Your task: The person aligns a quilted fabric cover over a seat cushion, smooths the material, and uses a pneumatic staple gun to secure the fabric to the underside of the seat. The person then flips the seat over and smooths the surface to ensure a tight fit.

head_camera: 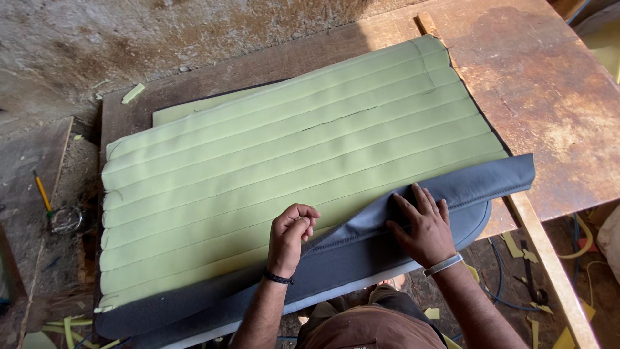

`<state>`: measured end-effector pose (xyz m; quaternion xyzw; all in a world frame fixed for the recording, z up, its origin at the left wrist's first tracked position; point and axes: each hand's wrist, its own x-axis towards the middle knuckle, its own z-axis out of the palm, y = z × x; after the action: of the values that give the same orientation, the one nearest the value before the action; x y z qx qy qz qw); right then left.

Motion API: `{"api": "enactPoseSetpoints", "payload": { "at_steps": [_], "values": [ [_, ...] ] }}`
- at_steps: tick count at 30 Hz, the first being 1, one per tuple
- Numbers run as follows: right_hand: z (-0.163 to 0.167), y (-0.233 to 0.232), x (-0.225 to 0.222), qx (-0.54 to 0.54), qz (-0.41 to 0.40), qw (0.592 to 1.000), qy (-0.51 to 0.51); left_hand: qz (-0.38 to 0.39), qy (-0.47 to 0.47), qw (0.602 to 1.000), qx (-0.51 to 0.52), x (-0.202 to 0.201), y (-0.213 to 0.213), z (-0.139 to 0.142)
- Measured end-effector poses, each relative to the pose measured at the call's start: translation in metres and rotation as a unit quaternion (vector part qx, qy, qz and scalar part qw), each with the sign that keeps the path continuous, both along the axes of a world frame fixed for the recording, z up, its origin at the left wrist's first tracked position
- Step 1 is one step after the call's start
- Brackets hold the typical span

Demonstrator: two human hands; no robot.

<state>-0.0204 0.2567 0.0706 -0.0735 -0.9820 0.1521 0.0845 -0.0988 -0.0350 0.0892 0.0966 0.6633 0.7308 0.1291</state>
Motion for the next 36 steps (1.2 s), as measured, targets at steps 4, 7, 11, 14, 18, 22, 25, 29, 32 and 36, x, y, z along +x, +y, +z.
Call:
{"api": "enactPoseSetpoints", "payload": {
  "at_steps": [4,7,11,14,18,22,25,29,32,36],
  "values": [
    [-0.015,0.011,-0.027,0.021,0.044,0.998,-0.030,0.033,0.097,0.991,-0.091,0.013,-0.003,0.025],
    [-0.021,0.019,-0.052,0.032,0.070,0.996,-0.043,-0.007,0.021,0.999,-0.035,0.024,0.009,0.030],
    [-0.023,0.038,-0.085,0.024,0.105,0.993,-0.038,0.020,-0.012,0.968,-0.251,0.031,0.050,0.021],
    [-0.026,0.050,-0.096,0.017,0.128,0.991,-0.024,-0.022,-0.020,0.959,-0.283,0.044,0.068,0.012],
    [-0.031,0.059,-0.101,0.014,0.155,0.988,-0.021,-0.121,-0.129,0.891,-0.418,0.083,0.038,0.014],
    [-0.032,0.058,-0.106,0.029,0.178,0.984,-0.007,-0.051,-0.303,0.832,-0.461,0.137,-0.018,0.033],
    [-0.026,0.057,-0.102,-0.018,0.193,0.980,0.038,0.069,-0.181,0.859,-0.473,0.162,-0.037,0.038],
    [-0.012,0.049,-0.088,-0.157,0.270,0.944,0.104,0.218,-0.129,0.850,-0.462,0.146,-0.034,0.019],
    [-0.005,0.019,-0.083,-0.123,0.328,0.931,0.105,0.217,-0.006,0.817,-0.535,0.099,-0.026,-0.005],
    [0.004,-0.040,-0.086,-0.115,0.395,0.907,0.091,0.227,0.048,0.772,-0.591,0.049,-0.031,-0.021]
  ]
}}
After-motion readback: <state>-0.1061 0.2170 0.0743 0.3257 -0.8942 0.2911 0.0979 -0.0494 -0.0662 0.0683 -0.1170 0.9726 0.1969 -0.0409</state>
